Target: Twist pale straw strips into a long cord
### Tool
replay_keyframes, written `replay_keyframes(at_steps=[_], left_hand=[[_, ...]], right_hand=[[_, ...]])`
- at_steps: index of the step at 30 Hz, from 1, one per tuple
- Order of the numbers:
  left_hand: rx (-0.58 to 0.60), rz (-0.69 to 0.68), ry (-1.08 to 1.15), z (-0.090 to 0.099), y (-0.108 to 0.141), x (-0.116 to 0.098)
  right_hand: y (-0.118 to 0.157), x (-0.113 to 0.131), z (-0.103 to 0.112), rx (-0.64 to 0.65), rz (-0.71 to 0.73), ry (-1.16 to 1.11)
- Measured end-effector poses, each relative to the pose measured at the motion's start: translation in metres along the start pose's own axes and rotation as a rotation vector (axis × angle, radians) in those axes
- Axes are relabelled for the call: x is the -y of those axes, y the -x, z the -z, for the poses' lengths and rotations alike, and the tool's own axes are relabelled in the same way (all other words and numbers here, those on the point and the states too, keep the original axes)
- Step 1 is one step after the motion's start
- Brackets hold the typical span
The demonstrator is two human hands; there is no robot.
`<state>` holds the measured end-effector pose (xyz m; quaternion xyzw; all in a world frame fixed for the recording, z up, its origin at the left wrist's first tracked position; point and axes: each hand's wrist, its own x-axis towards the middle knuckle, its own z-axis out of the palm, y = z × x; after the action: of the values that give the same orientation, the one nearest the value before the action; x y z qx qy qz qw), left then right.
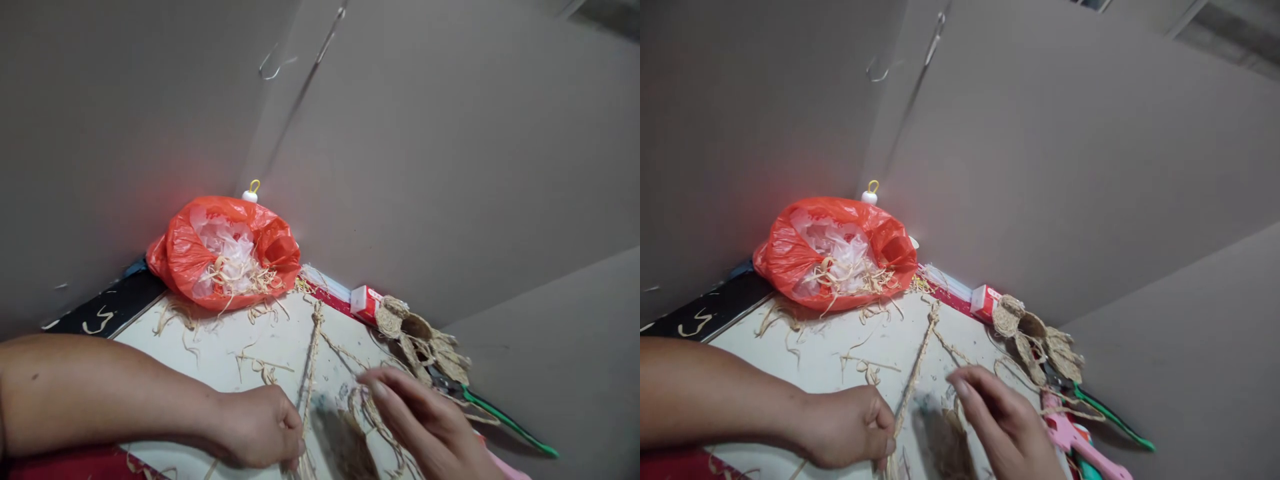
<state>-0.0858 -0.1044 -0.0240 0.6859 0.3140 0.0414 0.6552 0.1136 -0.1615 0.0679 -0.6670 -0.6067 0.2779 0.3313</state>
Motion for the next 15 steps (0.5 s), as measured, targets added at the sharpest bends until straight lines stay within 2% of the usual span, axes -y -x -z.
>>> replay_keyframes(at_steps=[1,2,5,8,11,15], left_hand=[[0.0,-0.008,0.007,-0.001,-0.001,0.0],[-0.003,-0.019,0.016,-0.002,-0.001,0.0],[-0.015,-0.017,0.031,-0.004,-0.003,0.0],[-0.002,0.005,0.035,-0.004,-0.004,0.0],[0.028,0.008,0.045,-0.005,-0.006,0.002],[0.032,0.007,0.039,-0.005,-0.007,0.004]], right_hand=[[-0.013,-0.002,-0.011,-0.019,0.053,0.036],[-0.027,-0.004,-0.024,0.02,0.087,0.074],[-0.06,-0.006,-0.063,0.223,0.231,0.167],[-0.08,-0.004,-0.091,0.405,0.376,0.374],[-0.091,0.0,-0.104,0.458,0.425,0.58],[-0.095,0.005,-0.102,0.458,0.425,0.665]])
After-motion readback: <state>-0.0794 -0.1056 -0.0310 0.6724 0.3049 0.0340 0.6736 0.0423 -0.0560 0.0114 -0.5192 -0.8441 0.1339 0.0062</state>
